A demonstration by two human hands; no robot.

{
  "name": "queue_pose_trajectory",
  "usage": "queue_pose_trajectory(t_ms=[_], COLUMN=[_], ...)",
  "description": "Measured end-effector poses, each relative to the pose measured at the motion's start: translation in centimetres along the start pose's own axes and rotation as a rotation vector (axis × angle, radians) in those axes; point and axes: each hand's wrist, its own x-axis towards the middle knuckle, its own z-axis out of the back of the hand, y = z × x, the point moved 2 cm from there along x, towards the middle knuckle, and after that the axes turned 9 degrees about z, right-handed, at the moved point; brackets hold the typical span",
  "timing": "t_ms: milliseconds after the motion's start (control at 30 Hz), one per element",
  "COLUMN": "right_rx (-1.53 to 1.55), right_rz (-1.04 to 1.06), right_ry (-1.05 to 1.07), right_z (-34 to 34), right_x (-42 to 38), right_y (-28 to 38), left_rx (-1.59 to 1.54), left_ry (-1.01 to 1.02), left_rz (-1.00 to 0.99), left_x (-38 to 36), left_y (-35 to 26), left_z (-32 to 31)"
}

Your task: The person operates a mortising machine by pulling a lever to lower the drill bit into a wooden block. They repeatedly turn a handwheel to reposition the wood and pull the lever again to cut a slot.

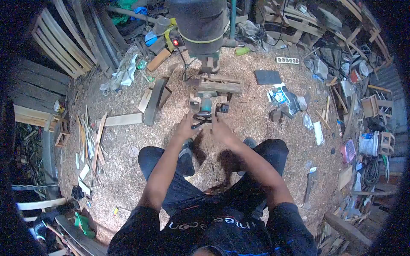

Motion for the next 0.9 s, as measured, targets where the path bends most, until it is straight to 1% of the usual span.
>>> queue_pose_trajectory(t_ms=[33, 67, 100, 167, 233, 300, 433, 567, 633, 733, 833, 900], right_rx=[-0.023, -0.020, -0.085, -0.216, -0.137, -0.091, -0.094, -0.115, -0.077, -0.028, -0.046, -0.052], right_rz=[0.032, 0.011, 0.024, 0.046, 0.035, 0.030, 0.044, 0.039, 0.049, 0.046, 0.053, 0.051], right_ry=[0.069, 0.136, 0.122, 0.105, 0.202, 0.230, 0.189, 0.172, 0.189, 0.199, 0.191, 0.203], right_z=[-0.7, -1.2, -1.6, -2.4, -2.4, -2.1, -2.4, -2.0, -1.6, -1.5, -1.6, -1.2], right_x=[-0.2, -0.3, -0.1, 0.0, 0.4, 0.5, 0.7, 0.5, 0.3, 0.5, 0.5, 0.3], right_y=[0.3, 0.3, 0.6, 0.6, 0.5, 0.5, 0.2, 0.9, 1.2, 1.1, 1.2, 1.9], left_rx=[0.038, 0.077, 0.114, 0.125, 0.126, 0.145, 0.137, 0.102, 0.090, -0.041, -0.064, -0.048], left_ry=[0.031, 0.058, 0.086, 0.030, -0.026, 0.006, -0.005, 0.028, 0.019, -0.040, -0.088, -0.063], left_rz=[0.008, 0.013, 0.015, -0.028, -0.061, -0.021, 0.003, 0.028, 0.025, 0.007, -0.021, 0.008], left_x=[0.0, 0.4, 0.9, 1.5, 1.9, 1.9, 2.2, 2.2, 2.5, 2.6, 2.6, 3.0], left_y=[0.3, 0.5, 0.6, 0.9, 0.9, 0.5, 0.5, 0.5, 0.9, 1.6, 2.2, 3.1], left_z=[-0.7, -1.2, -1.7, -2.5, -2.7, -2.7, -3.0, -3.2, -3.5, -3.5, -3.9, -4.6])
